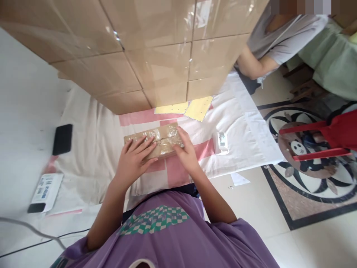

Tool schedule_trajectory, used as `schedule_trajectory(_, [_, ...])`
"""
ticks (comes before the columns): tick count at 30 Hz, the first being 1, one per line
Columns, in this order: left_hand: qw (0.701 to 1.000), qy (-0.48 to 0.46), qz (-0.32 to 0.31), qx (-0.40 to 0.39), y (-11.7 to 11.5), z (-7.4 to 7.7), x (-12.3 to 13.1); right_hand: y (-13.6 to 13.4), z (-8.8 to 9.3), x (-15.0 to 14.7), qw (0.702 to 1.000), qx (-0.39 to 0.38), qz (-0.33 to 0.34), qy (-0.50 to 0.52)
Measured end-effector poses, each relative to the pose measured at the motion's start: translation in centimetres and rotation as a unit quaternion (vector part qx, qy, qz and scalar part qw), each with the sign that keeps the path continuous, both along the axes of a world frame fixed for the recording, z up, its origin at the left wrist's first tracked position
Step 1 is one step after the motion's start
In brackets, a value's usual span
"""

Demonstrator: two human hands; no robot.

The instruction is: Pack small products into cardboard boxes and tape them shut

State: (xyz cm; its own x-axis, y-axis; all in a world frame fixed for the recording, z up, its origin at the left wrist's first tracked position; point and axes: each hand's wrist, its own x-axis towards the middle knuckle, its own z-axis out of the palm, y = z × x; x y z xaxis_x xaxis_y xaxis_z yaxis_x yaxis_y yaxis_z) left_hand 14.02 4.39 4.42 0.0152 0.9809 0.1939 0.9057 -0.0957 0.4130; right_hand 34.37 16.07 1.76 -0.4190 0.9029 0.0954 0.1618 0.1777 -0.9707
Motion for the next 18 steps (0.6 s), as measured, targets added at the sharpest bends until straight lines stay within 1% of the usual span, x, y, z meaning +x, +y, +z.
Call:
schedule_trajectory(3, [1.000,0.002,0.011,-0.005,0.1,0.2,-0.5,-0.5,0.1,-0.4,0.999,0.045,-0.023,-0.015])
schedule_trajectory(8, [0.999,0.042,0.010,-0.011,0.1,0.9,-0.1,-0.9,0.3,-0.9,0.996,0.065,-0.042,-0.044])
schedule_trajectory(10, [0.998,0.064,0.014,-0.017,0.1,1.3,0.3,-1.0,0.1,-1.1,0.995,0.072,-0.053,-0.042])
schedule_trajectory(12, [0.996,0.086,0.020,-0.028,0.1,1.6,0.6,-1.0,-0.5,-1.3,0.995,0.076,-0.062,-0.017])
schedule_trajectory(15, [0.993,0.108,0.029,-0.039,0.1,1.9,1.0,-0.7,-2.1,-0.5,0.995,0.055,-0.080,0.015])
schedule_trajectory(16, [0.993,0.109,0.032,-0.036,0.1,1.8,1.0,-0.5,-2.8,0.1,0.997,0.034,-0.071,0.019])
schedule_trajectory(18, [0.993,0.109,0.035,-0.027,0.0,1.6,1.0,0.2,-3.8,1.6,0.999,-0.031,-0.021,0.019])
